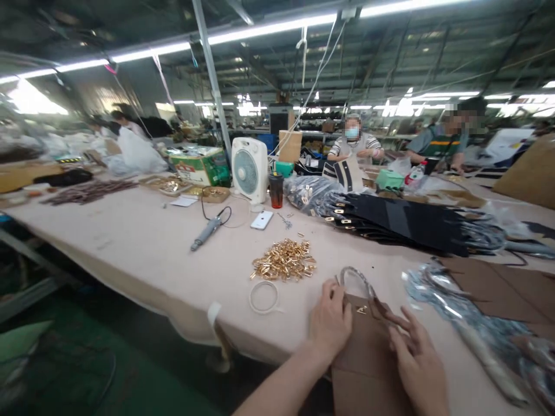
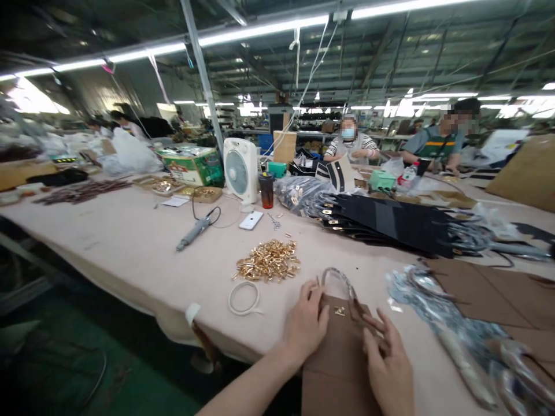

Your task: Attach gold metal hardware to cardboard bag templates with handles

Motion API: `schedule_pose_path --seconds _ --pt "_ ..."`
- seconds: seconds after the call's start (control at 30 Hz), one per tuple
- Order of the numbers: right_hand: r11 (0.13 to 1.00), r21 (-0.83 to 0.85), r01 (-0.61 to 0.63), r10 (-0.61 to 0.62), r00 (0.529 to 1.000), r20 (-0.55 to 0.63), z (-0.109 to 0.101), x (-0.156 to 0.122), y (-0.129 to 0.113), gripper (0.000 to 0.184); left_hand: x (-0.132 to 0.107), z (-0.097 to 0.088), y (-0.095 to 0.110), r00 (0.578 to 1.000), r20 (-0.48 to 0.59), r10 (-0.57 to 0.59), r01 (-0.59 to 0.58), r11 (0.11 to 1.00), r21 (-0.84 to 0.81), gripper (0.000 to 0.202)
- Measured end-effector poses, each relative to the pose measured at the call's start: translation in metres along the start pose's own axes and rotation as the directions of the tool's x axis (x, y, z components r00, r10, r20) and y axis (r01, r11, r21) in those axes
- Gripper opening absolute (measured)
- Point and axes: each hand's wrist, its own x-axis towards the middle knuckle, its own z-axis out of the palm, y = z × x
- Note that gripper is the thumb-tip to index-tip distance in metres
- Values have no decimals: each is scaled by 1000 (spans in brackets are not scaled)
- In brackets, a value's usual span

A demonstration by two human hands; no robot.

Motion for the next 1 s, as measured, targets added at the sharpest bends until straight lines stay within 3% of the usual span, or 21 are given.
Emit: schedule_pose_path --seconds 0.1,0.23,0.3,0.4,0.5,0.57,0.7,0.83,1.0 --pt "995 96 -19 25 998 -60 -3 1 -4 71 -8 -3 2 998 59 33 -41 988 147 28" --pt "984 177 38 -12 990 -144 6 9 -30 61 -6 -3 2 996 80 38 -50 986 156 31" --pt "972 223 79 -53 991 -119 20 18 -50 53 -5 -3 1 995 93 37 -50 988 147 29" --pt "960 212 185 -208 973 96 50 38 -82 37 -2 -3 -1 994 111 24 -38 991 125 33" --pt "915 39 401 -385 843 376 84 59 -112 24 0 -2 -6 993 116 -34 23 995 93 44" --pt "874 -145 464 -337 793 507 105 71 -126 22 3 -1 -10 988 135 -75 68 996 59 41" --pt "797 -419 434 -137 807 574 142 84 -138 15 6 -1 -17 983 169 -76 76 997 8 31" --pt "780 -490 389 -60 826 560 163 90 -135 17 7 -1 -23 990 120 -75 81 996 -39 30" --pt "813 -457 361 -66 837 544 161 88 -135 10 10 2 -29 994 97 -51 67 983 -173 17"
